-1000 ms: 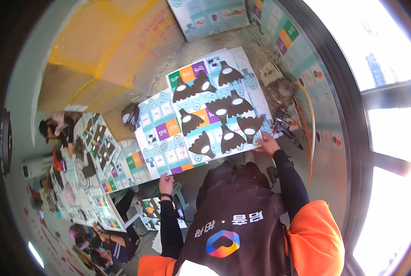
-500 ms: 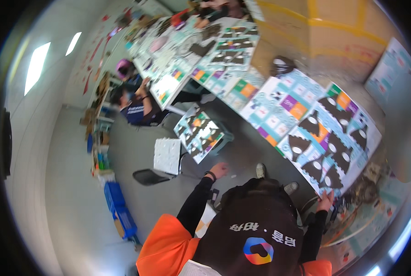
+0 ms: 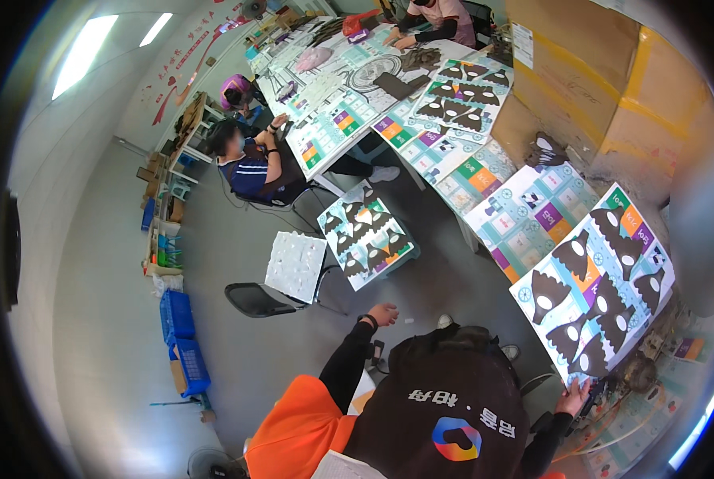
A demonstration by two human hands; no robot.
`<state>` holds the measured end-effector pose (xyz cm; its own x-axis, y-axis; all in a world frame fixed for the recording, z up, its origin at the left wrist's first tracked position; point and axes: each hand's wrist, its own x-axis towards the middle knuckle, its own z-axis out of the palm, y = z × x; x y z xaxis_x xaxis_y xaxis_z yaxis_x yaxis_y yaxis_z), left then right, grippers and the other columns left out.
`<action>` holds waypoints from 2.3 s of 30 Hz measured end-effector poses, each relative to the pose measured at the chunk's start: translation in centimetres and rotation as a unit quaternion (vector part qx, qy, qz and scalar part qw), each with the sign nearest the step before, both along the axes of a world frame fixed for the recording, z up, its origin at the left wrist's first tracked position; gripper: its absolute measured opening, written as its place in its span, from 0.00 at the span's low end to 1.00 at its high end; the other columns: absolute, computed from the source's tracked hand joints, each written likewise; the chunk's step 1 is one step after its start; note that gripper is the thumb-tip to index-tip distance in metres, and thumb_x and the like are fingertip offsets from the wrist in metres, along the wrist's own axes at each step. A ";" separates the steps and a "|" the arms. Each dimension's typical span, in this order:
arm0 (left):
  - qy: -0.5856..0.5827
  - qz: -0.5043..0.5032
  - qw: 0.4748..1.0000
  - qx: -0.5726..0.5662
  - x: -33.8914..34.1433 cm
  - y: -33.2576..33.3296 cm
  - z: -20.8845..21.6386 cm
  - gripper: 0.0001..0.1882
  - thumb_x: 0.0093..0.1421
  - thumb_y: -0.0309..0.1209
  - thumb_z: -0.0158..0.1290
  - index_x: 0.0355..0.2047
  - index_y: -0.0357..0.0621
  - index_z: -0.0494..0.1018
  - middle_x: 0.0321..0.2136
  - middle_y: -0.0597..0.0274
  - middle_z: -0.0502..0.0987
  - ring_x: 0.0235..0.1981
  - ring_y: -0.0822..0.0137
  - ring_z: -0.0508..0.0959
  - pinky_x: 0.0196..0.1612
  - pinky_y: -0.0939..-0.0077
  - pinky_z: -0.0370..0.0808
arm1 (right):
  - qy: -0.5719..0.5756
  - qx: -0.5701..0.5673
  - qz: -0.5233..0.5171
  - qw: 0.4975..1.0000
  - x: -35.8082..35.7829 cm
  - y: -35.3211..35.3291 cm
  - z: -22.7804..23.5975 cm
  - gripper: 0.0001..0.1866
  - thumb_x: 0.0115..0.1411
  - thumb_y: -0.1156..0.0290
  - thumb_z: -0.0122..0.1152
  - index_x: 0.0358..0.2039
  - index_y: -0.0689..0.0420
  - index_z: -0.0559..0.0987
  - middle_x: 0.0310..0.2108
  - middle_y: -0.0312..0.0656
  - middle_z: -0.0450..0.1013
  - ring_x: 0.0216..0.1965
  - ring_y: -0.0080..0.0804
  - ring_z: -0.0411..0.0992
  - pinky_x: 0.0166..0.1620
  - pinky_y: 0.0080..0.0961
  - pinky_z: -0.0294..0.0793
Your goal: Using a spray gun to apply adhesive to multiple shoe components laid out on a workspace
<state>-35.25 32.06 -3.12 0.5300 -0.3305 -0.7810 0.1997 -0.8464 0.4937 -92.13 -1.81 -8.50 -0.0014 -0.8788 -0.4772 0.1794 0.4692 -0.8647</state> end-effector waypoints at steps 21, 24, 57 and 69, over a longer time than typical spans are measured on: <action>0.099 0.189 0.954 -0.211 18.3 2.8 4.6 0.19 0.61 0.36 0.49 0.50 0.42 0.65 0.41 0.59 0.77 0.37 0.68 0.77 0.38 0.77 0.73 | -0.014 -0.008 0.223 0.975 32.4 -2.3 19.2 0.26 0.62 0.77 0.49 0.59 0.60 0.57 0.31 0.42 0.72 0.19 0.25 0.71 0.14 0.15 0.59; 0.144 0.180 0.937 -0.263 17.4 2.5 6.1 0.20 0.62 0.35 0.49 0.52 0.41 0.65 0.41 0.59 0.77 0.38 0.68 0.78 0.38 0.76 0.74 | -0.026 0.012 0.279 0.960 42.3 -1.5 19.9 0.28 0.61 0.78 0.49 0.61 0.60 0.54 0.32 0.43 0.72 0.21 0.27 0.72 0.15 0.15 0.59; 0.204 0.393 0.863 -0.242 35.3 28.3 -15.1 0.15 0.58 0.38 0.44 0.45 0.52 0.69 0.47 0.61 0.68 0.50 0.56 0.64 0.52 0.58 0.64 | -0.191 0.114 0.036 0.974 119.5 32.2 9.3 0.22 0.62 0.80 0.48 0.58 0.59 0.62 0.41 0.48 0.70 0.22 0.31 0.73 0.16 0.22 0.73; 0.084 0.178 0.974 -0.110 16.5 38.3 -5.1 0.09 0.57 0.35 0.47 0.35 0.48 0.71 0.37 0.60 0.72 0.38 0.57 0.71 0.43 0.63 0.71 | 0.066 -0.053 0.265 0.960 118.5 28.6 4.4 0.24 0.59 0.72 0.52 0.54 0.58 0.58 0.34 0.47 0.74 0.30 0.38 0.77 0.27 0.35 0.77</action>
<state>-18.74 70.33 -8.26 0.5129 -0.3177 -0.7975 0.5547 -0.5863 0.5904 26.35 26.77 -4.12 0.4060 -0.8163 -0.4109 -0.1742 0.3722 -0.9116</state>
